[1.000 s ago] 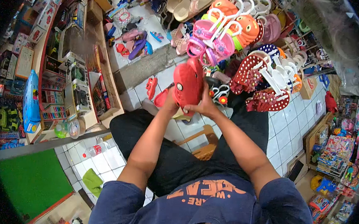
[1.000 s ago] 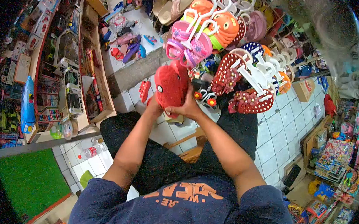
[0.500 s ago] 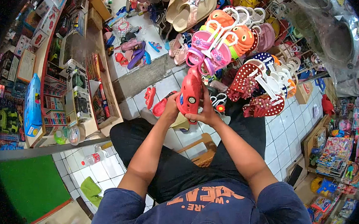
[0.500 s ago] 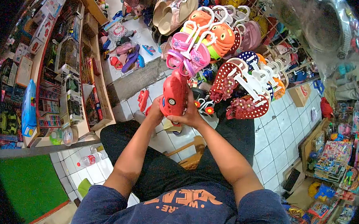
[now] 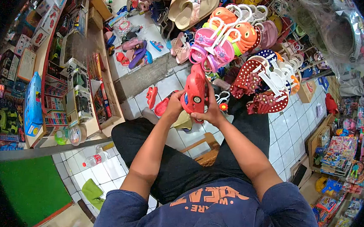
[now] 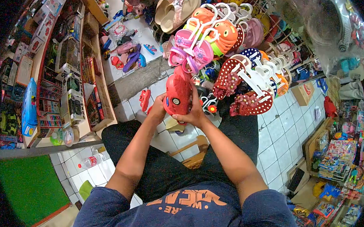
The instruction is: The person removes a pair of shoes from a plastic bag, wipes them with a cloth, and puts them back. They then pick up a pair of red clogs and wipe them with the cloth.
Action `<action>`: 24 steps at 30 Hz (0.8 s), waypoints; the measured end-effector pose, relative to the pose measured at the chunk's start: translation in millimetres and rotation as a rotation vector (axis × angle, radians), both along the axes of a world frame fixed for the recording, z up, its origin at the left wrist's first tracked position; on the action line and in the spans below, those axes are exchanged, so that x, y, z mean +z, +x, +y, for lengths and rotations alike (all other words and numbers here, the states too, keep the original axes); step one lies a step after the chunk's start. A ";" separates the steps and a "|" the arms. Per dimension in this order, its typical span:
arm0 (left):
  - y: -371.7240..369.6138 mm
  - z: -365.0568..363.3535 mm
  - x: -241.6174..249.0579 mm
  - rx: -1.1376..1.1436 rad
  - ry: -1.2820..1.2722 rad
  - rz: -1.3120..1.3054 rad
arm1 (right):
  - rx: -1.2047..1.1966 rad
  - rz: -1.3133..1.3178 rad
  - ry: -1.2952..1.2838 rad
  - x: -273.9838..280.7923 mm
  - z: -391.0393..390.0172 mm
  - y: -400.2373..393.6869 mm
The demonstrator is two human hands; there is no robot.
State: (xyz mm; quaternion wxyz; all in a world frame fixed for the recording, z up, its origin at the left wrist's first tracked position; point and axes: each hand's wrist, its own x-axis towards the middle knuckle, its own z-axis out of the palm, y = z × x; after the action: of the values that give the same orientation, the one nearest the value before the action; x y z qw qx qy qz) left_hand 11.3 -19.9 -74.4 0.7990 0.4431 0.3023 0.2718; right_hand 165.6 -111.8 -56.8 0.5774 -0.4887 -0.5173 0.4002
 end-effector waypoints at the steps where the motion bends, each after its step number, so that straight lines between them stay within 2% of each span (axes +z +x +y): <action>1: 0.2 1.5 -3.0 -0.001 -0.003 0.002 | -0.001 0.002 -0.003 0.9 0.0 1.8; 3: -0.1 6.0 -8.7 -0.047 0.193 0.127 | 0.029 0.133 -0.093 2.7 -1.7 3.0; 4: -6.0 9.4 -1.2 -0.140 0.251 0.192 | 0.005 0.150 -0.124 15.1 -3.8 -0.4; 5: -13.8 16.4 -1.1 -0.138 0.248 0.194 | 0.007 0.152 -0.128 18.0 -4.2 0.1; 7: -33.3 33.7 0.1 -0.365 0.164 0.119 | 0.178 0.412 -0.240 20.0 -6.1 5.4; 8: -44.3 40.3 9.6 -0.355 0.157 0.227 | 0.207 0.497 -0.294 -2.8 -9.5 8.5; 9: -53.9 50.8 3.5 -0.352 0.152 0.228 | 0.209 0.499 -0.299 -24.4 -15.1 14.9; 11: -65.5 66.6 -8.6 -0.109 0.162 0.177 | 0.394 0.701 -0.447 -45.4 -23.1 22.9; 12: -61.8 61.1 -12.1 0.065 0.111 0.159 | 0.396 0.703 -0.451 -48.9 -24.9 21.6; 13: -53.4 54.1 -4.2 0.069 0.109 0.160 | 0.402 0.731 -0.460 -47.3 -21.0 18.7; 15: -39.7 41.2 20.6 0.098 -0.199 -0.430 | 0.416 0.786 -0.479 -43.2 -17.1 6.4; 16: -41.2 36.1 36.1 -0.046 -0.229 -0.460 | 0.423 0.813 -0.490 -42.0 -10.5 0.4; 17: -41.1 31.5 34.9 -0.041 -0.231 -0.459 | 0.429 0.842 -0.500 -39.6 -16.1 -7.2; 19: -38.4 24.4 32.7 -0.234 -0.327 -0.687 | 0.439 0.899 -0.519 -36.2 -13.4 -16.5; 21: -31.2 16.8 31.3 -0.265 -0.311 -0.611 | 0.445 0.956 -0.536 -31.8 -20.8 -24.0; 23: -21.1 4.0 20.3 -0.268 -0.508 -1.000 | 0.450 1.014 -0.550 -27.5 -22.5 -25.1; 24: -24.1 6.2 7.4 -0.268 -0.510 -0.998 | 0.450 1.044 -0.557 -25.8 -21.3 -25.5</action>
State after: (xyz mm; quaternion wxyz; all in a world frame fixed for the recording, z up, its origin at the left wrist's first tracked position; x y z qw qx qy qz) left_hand -12.8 -13.7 -67.0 0.9539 0.0888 -0.1142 0.2630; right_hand 140.1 -133.0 -82.6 0.5064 -0.2403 -0.1341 0.8172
